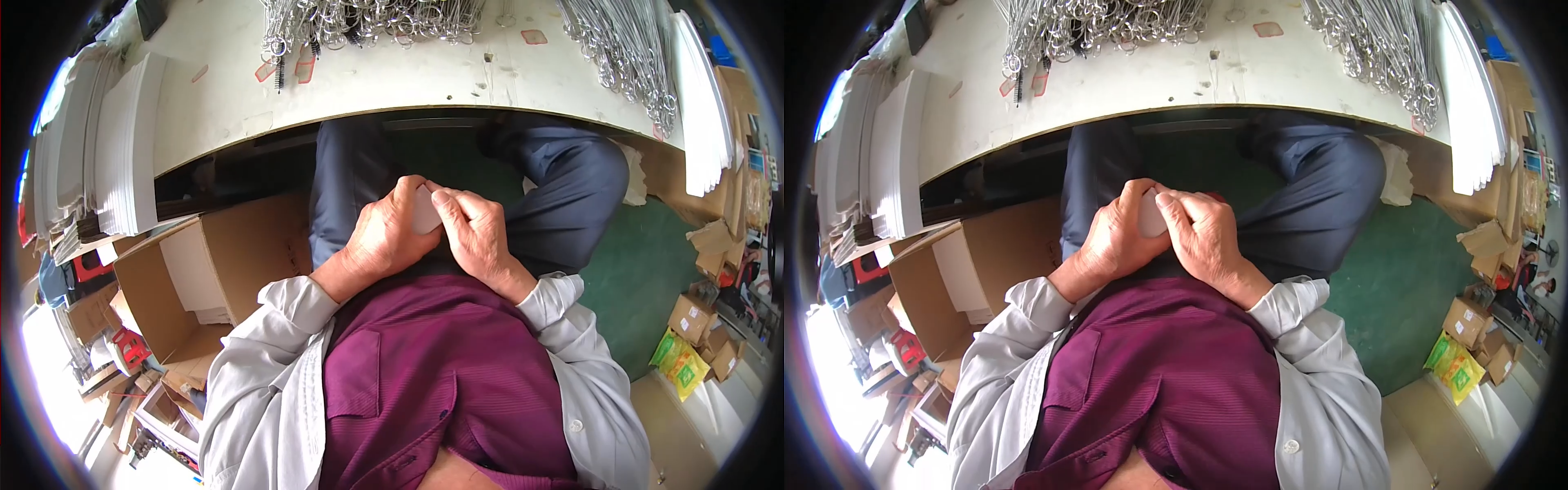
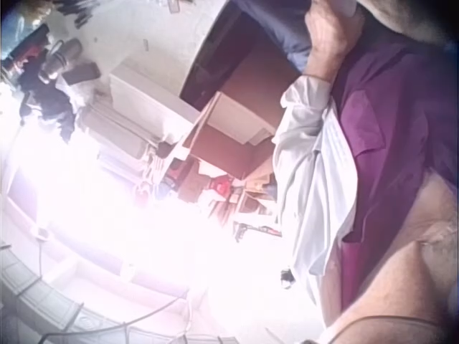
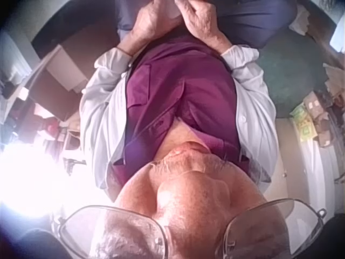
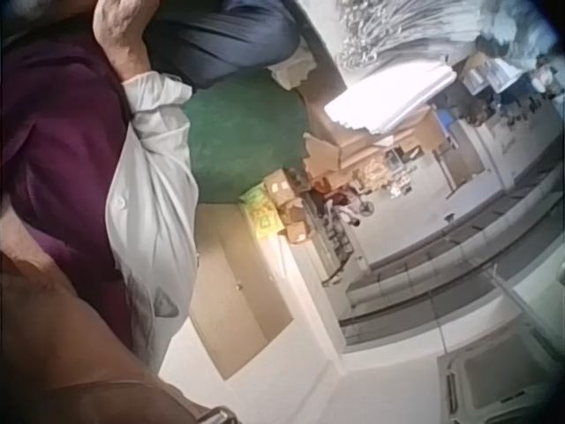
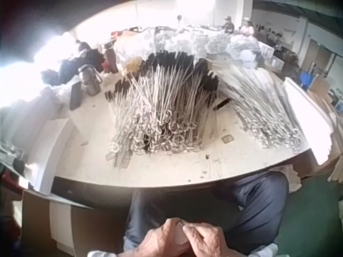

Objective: The person is grouping several wire-handled brushes and inserting them into white cardboard packaging sleeves.

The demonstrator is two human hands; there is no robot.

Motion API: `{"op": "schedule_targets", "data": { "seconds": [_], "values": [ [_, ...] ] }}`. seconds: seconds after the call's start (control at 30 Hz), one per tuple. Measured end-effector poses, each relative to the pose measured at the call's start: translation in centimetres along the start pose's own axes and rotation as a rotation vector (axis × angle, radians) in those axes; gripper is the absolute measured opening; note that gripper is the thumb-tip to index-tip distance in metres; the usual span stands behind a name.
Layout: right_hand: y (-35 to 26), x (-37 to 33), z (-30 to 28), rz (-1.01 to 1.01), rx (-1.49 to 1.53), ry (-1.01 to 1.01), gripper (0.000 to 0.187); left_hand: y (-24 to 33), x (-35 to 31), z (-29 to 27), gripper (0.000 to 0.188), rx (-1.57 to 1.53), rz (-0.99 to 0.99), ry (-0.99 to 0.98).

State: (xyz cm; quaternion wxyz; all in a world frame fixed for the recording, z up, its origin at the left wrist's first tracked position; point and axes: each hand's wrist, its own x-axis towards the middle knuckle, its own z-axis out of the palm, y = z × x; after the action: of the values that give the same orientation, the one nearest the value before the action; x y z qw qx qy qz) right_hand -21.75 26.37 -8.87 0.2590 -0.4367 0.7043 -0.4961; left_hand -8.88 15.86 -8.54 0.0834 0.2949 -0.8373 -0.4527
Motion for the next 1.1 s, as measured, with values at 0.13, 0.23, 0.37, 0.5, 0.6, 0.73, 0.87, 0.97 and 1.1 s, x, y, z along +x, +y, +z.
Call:
{"op": "schedule_targets", "data": {
  "seconds": [0.13, 0.23, 0.37, 0.5, 0.6, 0.73, 0.87, 0.97, 1.1],
  "values": [
    [0.0, 0.3, 0.2, 0.205, 0.245, -0.007, 0.023, -0.3, -0.2, 0.4, 0.046, 0.083, 0.078, 0.075],
    [0.0, 0.5, 0.8, 0.310, 0.353, -0.007, 0.020, -0.3, -0.2, 0.7, 0.043, 0.105, 0.089, 0.118],
    [0.7, 0.7, 1.4, 0.376, 0.369, 0.028, 0.020, -0.1, -0.1, 0.8, 0.043, 0.116, 0.101, 0.139],
    [1.4, 0.8, 1.2, 0.384, 0.428, 0.041, 0.021, -0.4, 0.0, 0.8, 0.044, 0.099, 0.113, 0.158],
    [0.6, 1.2, 0.3, 0.596, 0.597, 0.044, 0.026, -0.3, -0.3, 0.6, 0.045, 0.099, 0.075, 0.143],
    [1.4, 0.9, 1.1, 0.467, 0.516, 0.094, 0.028, -0.5, -0.2, 0.9, 0.045, 0.084, 0.057, 0.138],
    [0.6, 0.9, 1.4, 0.268, 0.245, 0.152, 0.032, -0.6, -0.2, 0.8, 0.045, 0.061, 0.037, 0.148],
    [0.7, 0.6, 1.2, 0.234, 0.203, 0.093, 0.028, -0.8, -0.2, 0.3, 0.052, 0.065, -0.006, 0.153],
    [1.5, 0.1, 1.4, 0.145, 0.302, 0.049, 0.026, -0.8, 0.1, -0.1, 0.052, 0.047, 0.009, 0.162]
  ]
}}
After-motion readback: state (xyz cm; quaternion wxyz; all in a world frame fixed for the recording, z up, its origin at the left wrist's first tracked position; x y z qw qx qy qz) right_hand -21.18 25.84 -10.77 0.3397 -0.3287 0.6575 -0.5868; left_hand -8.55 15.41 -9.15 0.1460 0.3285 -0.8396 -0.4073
